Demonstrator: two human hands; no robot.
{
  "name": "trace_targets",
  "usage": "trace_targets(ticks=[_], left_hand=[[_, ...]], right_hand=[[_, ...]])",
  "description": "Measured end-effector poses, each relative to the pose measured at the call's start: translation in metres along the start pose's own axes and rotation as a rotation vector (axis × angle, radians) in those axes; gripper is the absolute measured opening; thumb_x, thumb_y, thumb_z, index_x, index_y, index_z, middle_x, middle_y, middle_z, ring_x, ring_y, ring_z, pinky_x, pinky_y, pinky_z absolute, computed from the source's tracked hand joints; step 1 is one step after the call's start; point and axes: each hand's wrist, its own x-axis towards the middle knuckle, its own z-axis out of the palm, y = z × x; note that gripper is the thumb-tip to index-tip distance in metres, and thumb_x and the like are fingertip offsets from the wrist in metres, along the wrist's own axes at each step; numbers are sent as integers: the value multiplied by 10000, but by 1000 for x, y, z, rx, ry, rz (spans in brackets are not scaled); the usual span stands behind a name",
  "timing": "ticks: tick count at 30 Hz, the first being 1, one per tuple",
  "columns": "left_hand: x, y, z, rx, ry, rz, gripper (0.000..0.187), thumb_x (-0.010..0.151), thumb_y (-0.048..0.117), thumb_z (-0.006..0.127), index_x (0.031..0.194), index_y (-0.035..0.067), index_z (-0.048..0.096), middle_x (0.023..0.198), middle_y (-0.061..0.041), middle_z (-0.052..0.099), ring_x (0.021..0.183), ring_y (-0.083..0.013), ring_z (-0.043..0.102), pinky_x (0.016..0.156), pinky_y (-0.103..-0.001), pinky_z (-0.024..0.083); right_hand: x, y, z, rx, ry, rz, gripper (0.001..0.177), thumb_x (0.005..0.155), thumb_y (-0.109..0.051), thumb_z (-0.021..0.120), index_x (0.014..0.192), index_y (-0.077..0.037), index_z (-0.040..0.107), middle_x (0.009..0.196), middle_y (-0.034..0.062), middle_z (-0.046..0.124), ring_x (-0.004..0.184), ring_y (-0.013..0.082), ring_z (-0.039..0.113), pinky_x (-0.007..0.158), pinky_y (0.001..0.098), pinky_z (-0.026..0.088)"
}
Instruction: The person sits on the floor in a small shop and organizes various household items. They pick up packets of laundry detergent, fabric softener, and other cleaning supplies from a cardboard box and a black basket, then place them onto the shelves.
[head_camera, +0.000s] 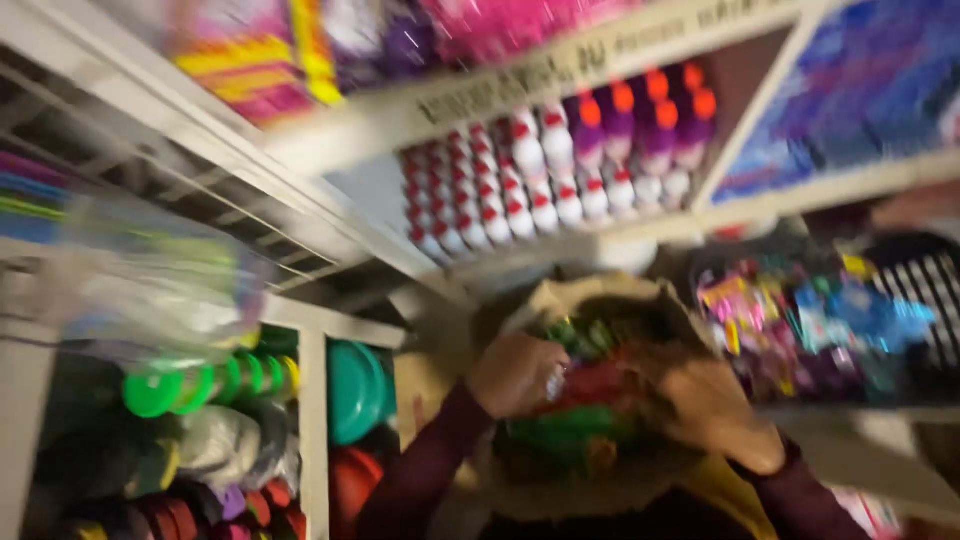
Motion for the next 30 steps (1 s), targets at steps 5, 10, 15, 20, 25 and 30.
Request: trace_targets(ticks=[5, 10, 15, 20, 25, 30], left_hand=[[-13, 49, -63, -363, 219, 131, 192, 958, 195, 663, 1067, 52, 729, 917, -140, 722, 806, -293, 721, 741, -386, 557], [-24, 90, -111, -582, 483, 114, 322, 894, 134, 732, 1195, 39, 668, 1015, -76, 712, 871, -179, 690, 778, -321, 559], [-26, 61, -115, -799, 638, -124, 263, 905, 135, 735, 1125, 4, 673, 856, -22, 713, 731, -98, 656, 654, -269, 544], [-37, 67, -156, -677, 804, -112, 184, 980, 162, 691, 1052, -3, 729, 736, -28, 710, 613, -77, 662, 558, -247, 547], [-45, 62, -210, -613, 992, 3, 148, 1005, 119, 676, 1024, -23, 712, 746, -37, 714, 620, -91, 668, 544, -261, 546], [-20, 58, -289, -241, 1353, 169, 168, 1041, 0, 610, 1195, -36, 666, 818, -50, 660, 656, -101, 644, 550, -252, 529]], right_hand=[[28, -12, -15, 931, -125, 85, 434, 853, -235, 778, 1237, -54, 688, 1072, 51, 727, 930, 129, 673, 756, 292, 562], [55, -2, -1, 1120, -89, 398, 189, 928, -144, 711, 1056, -61, 821, 713, 17, 695, 617, 112, 600, 568, 288, 506], [98, -15, -23, 1070, 232, 251, 233, 1010, -125, 706, 815, -12, 650, 661, 57, 669, 599, 102, 599, 574, 270, 480], [133, -59, -66, 1248, 251, 15, 63, 1004, -102, 651, 1026, -44, 644, 806, 11, 701, 693, 90, 650, 628, 263, 538], [149, -68, -82, 1236, 175, 25, 296, 944, -104, 639, 1232, -49, 672, 883, -6, 732, 706, 94, 676, 618, 272, 563], [166, -78, -101, 1061, 169, -83, 284, 968, -94, 678, 1246, -40, 699, 836, 22, 724, 705, 71, 644, 634, 254, 542]])
